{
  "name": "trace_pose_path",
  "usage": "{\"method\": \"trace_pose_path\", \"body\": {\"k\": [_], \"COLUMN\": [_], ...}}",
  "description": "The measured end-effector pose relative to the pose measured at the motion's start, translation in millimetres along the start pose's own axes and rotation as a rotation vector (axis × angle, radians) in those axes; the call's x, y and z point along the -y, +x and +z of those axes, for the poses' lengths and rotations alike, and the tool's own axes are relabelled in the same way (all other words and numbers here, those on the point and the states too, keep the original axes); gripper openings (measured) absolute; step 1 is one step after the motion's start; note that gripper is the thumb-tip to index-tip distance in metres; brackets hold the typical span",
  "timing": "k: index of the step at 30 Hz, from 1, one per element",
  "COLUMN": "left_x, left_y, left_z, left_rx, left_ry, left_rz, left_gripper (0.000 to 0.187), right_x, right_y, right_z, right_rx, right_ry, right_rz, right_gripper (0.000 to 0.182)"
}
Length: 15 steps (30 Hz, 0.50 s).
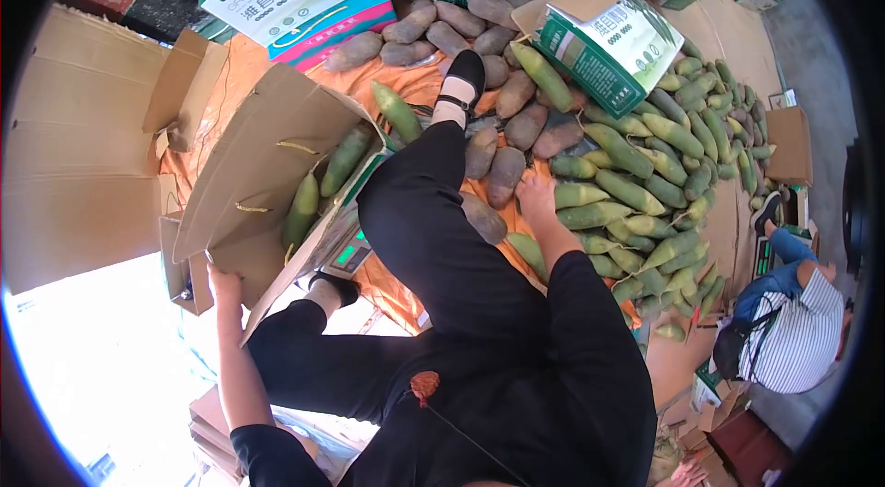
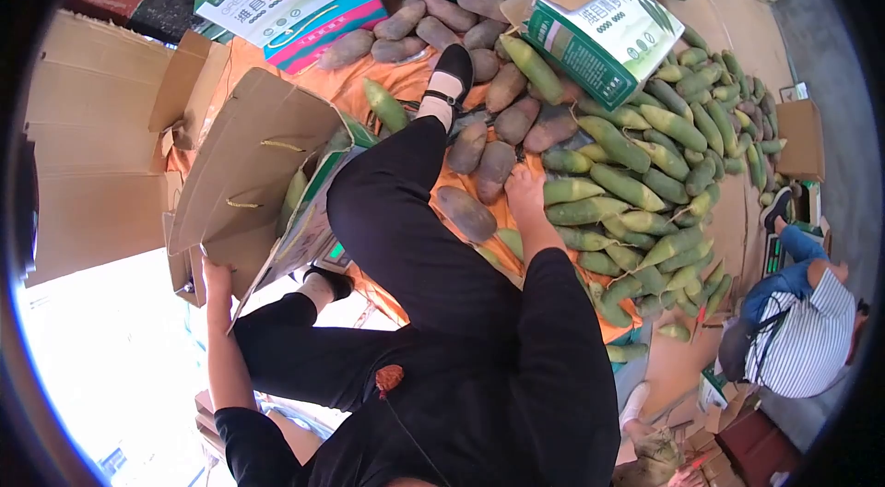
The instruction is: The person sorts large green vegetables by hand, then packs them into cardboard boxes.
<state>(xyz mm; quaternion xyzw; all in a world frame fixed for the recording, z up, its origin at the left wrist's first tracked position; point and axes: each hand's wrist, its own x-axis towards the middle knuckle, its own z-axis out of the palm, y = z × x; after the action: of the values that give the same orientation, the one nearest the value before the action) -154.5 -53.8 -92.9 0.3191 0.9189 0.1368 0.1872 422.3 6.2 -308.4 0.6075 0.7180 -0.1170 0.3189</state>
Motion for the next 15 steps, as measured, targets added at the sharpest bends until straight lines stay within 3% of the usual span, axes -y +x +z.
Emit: {"method": "trace_pose_path", "body": {"k": [2,9,11,13,15], "left_x": [16,2,2,7,13], "left_y": [12,-2,-1,3,8], "left_z": [7,3,4,7,11], "left_rx": [0.0,-0.046,-0.053,-0.052,-0.065], "left_ry": [-0.037,0.026,0.03,0.035,0.097], "left_rz": [0.011,0.085,0.063,0.043,0.045], "left_gripper": [0.052,0.044,0.042,0.04,0.036], "right_x": [7,6,0,-9,-22], "right_y": [-6,-41,-48,-55,-55], "right_z": [19,-1,-12,-26,-31], "right_rx": [-0.024,0.01,-0.024,-0.071,-0.353], "right_ry": [-0.066,-0.097,-0.04,-0.005,0.11], "right_rz": [-0.091,-0.22,-0.168,-0.162,-0.059], "right_gripper": [0.029,0.027,0.028,0.031,0.029]}}
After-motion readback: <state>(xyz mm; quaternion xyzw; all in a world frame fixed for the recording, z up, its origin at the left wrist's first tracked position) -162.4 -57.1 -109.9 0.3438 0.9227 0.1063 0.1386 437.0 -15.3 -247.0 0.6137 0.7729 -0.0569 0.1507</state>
